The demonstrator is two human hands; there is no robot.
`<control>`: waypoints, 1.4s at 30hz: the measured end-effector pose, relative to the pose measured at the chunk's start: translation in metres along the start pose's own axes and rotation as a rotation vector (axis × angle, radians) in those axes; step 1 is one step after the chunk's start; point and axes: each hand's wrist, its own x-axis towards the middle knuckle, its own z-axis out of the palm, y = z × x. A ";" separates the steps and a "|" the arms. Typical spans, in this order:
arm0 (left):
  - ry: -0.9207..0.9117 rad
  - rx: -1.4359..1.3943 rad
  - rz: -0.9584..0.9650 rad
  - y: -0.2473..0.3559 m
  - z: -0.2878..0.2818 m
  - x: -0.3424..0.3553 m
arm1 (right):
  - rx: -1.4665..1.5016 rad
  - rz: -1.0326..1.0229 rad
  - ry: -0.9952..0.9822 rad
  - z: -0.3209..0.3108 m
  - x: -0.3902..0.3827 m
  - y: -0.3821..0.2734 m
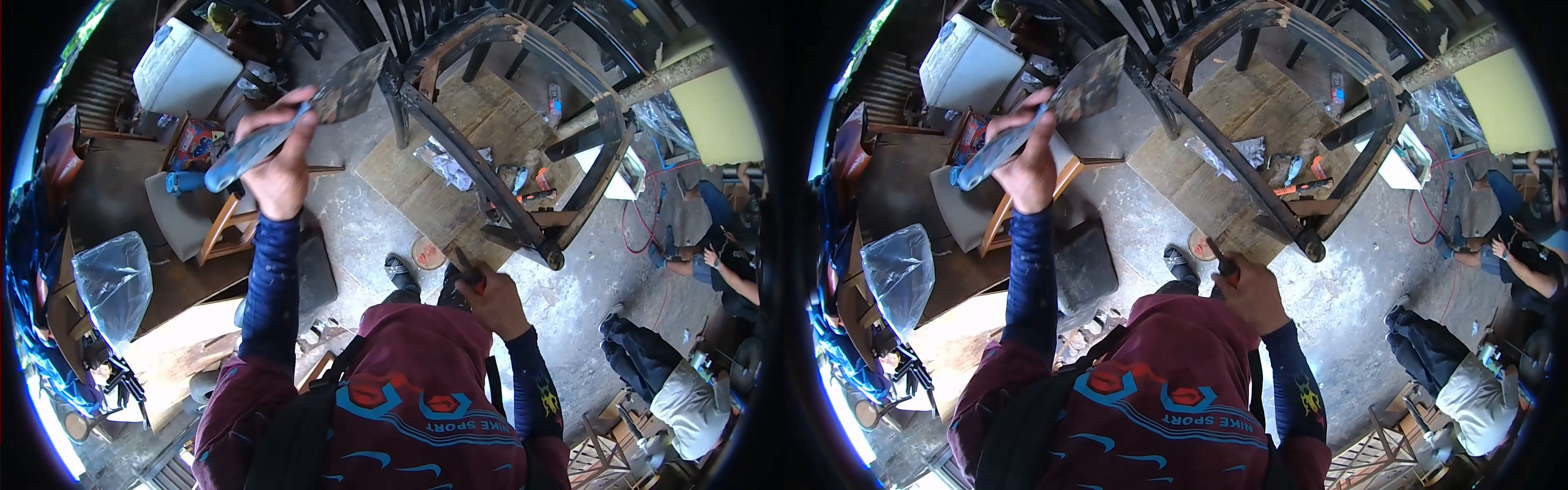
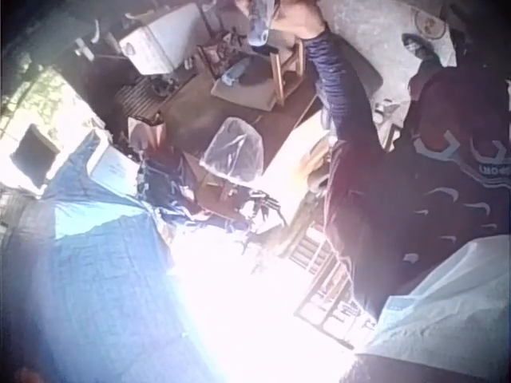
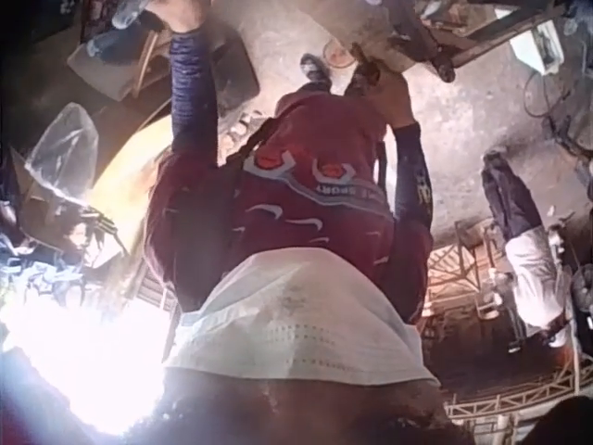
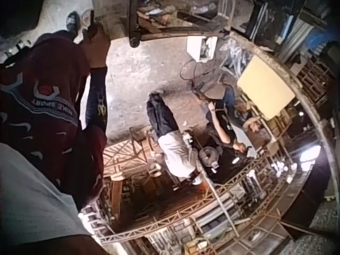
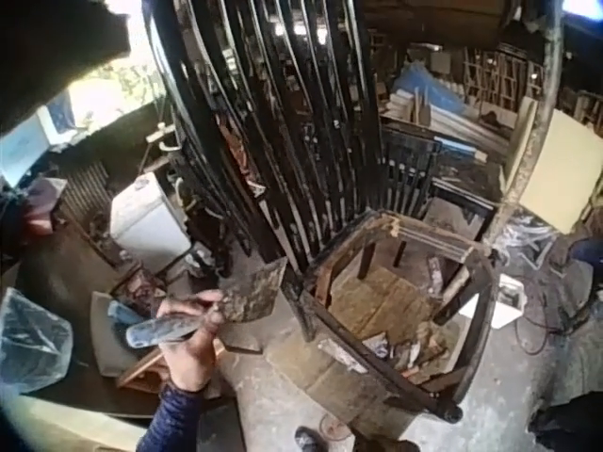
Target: The person is repairing a wooden chair using a hammer, scraper, and pliers to remove hardware and fix joints.
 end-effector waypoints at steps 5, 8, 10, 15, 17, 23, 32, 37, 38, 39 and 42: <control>0.015 -0.030 0.102 -0.027 0.009 0.009 | 0.089 -0.044 0.127 0.012 0.008 0.000; 0.002 -0.003 0.125 -0.027 0.016 0.009 | 0.046 -0.016 0.105 0.039 0.005 0.026; -0.051 -0.096 0.047 -0.008 0.017 -0.002 | -0.048 0.146 0.061 0.075 0.016 0.069; -0.366 0.701 -0.174 0.004 -0.040 -0.079 | -0.205 0.282 0.090 0.152 0.090 0.168; -0.372 0.681 -0.440 0.006 -0.065 -0.122 | -0.250 0.286 0.178 0.166 0.118 0.176; -0.426 0.562 -1.264 0.015 -0.126 -0.218 | -0.299 0.024 0.443 0.231 0.160 0.254; -0.245 -0.591 -1.566 0.011 -0.021 -0.209 | -0.147 -0.026 0.128 0.217 0.188 0.229; 0.019 -0.445 -1.661 0.021 0.001 -0.210 | 0.201 -0.004 -0.089 0.079 0.099 0.299; -0.122 -0.280 -1.631 0.012 -0.009 -0.219 | 0.415 0.116 -0.042 0.056 0.099 0.306; -0.181 -0.201 -1.632 0.006 -0.007 -0.221 | -0.013 -0.096 0.216 0.044 0.109 0.325; -0.163 -0.056 -1.669 0.014 0.012 -0.212 | -0.778 -0.491 0.605 -0.006 0.186 0.304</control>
